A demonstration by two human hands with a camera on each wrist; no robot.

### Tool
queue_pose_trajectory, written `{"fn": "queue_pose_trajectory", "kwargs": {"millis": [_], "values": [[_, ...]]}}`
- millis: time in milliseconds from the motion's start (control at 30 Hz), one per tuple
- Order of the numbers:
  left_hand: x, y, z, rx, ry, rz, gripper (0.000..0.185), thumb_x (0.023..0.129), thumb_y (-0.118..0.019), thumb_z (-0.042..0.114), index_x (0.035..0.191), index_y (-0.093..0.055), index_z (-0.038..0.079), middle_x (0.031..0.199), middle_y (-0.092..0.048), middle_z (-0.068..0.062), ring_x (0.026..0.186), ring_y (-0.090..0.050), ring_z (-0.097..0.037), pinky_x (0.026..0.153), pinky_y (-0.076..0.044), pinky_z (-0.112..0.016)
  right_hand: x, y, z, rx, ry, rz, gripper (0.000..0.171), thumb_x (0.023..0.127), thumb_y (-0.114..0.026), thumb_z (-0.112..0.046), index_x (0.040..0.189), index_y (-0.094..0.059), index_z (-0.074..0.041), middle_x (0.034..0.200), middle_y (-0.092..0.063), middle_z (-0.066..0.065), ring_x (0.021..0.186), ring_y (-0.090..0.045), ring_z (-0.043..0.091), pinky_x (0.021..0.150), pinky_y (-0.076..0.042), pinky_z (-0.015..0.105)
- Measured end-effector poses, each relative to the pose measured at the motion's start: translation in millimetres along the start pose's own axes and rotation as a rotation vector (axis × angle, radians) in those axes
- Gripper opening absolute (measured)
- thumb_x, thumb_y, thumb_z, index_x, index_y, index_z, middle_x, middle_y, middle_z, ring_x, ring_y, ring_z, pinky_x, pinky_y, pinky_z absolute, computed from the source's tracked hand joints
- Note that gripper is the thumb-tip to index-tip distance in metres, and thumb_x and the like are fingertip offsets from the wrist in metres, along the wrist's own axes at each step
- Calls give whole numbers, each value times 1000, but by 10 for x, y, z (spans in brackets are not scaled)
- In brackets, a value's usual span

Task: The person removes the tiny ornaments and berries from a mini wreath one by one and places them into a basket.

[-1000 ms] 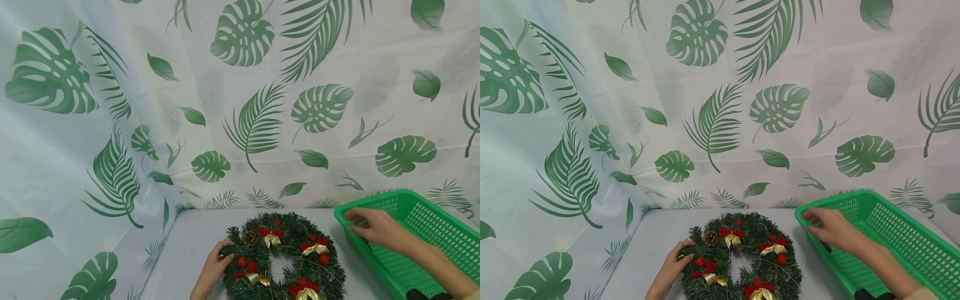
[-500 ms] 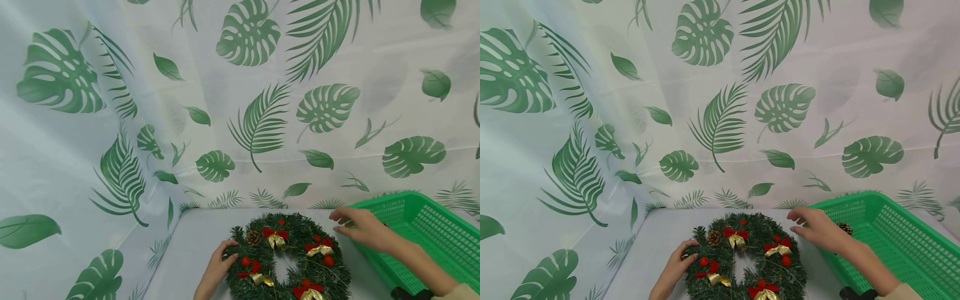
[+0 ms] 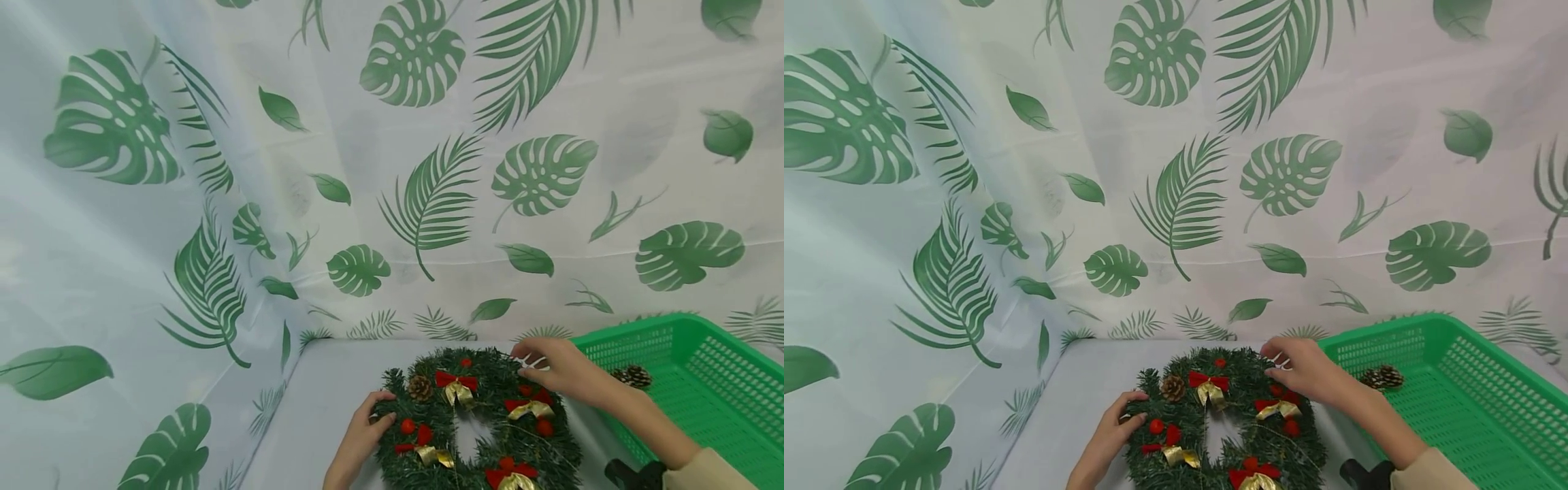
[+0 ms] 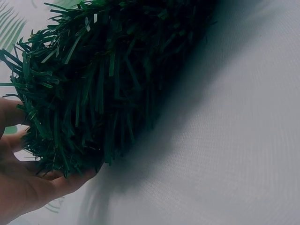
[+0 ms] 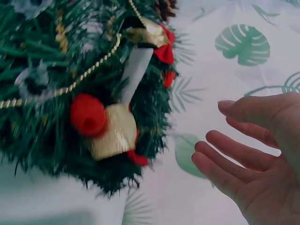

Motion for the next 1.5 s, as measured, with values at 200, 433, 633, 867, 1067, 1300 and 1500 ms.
{"fn": "queue_pose_trajectory", "kwargs": {"millis": [200,433,633,867,1067,1300,1500], "values": [[15,-54,-34,-5,7,-17,35,99,-66,18,132,-60,9,151,-49,-21,132,-52,-40,92,-50,-49,83,-171,-54,46,2,-22,25,91,-77,-11,113,-69,-4,108,-72,14,91,-71,26,76,-59,32],[24,-49,-59,-11,32,-11,34,99,-66,18,131,-61,11,152,-47,-21,129,-53,-39,89,-50,-49,289,-405,-192,84,-11,-53,26,91,-77,-10,114,-69,-2,108,-73,13,90,-71,22,75,-58,29],[26,-9,-61,-3,38,3,34,99,-66,19,132,-61,12,155,-45,-22,140,-44,-47,97,-48,-57,508,-616,-299,159,13,-104,28,92,-75,-6,117,-68,1,106,-72,15,93,-71,24,77,-57,27],[37,15,-76,0,30,19,34,99,-66,18,133,-60,12,152,-48,-21,128,-55,-36,89,-50,-48,733,-856,-434,175,40,-178,33,92,-75,-7,123,-66,3,111,-72,17,97,-71,29,79,-58,32],[36,-7,-53,8,4,25,34,99,-66,17,132,-61,12,150,-50,-19,132,-53,-38,92,-51,-50,855,-1045,-484,166,42,-212,36,92,-75,-4,125,-65,3,115,-69,18,102,-67,35,82,-57,42],[42,-47,-21,33,-28,20,32,98,-67,18,129,-63,11,151,-51,-18,143,-42,-45,102,-46,-57,895,-1180,-511,123,65,-264,42,91,-76,-4,131,-63,1,128,-66,20,119,-62,41,94,-53,54],[10,-17,-11,22,-9,22,32,98,-67,18,129,-63,12,151,-50,-18,139,-46,-44,99,-47,-56,919,-1260,-563,104,115,-281,42,90,-78,-4,129,-64,1,125,-68,17,113,-65,36,90,-56,47]]}}
Point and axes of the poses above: each hand's wrist, its own x-axis towards the middle knuckle, its own y-axis out of the back of the hand, z = x × y, the point moved 2 cm from there along x, towards the middle knuckle
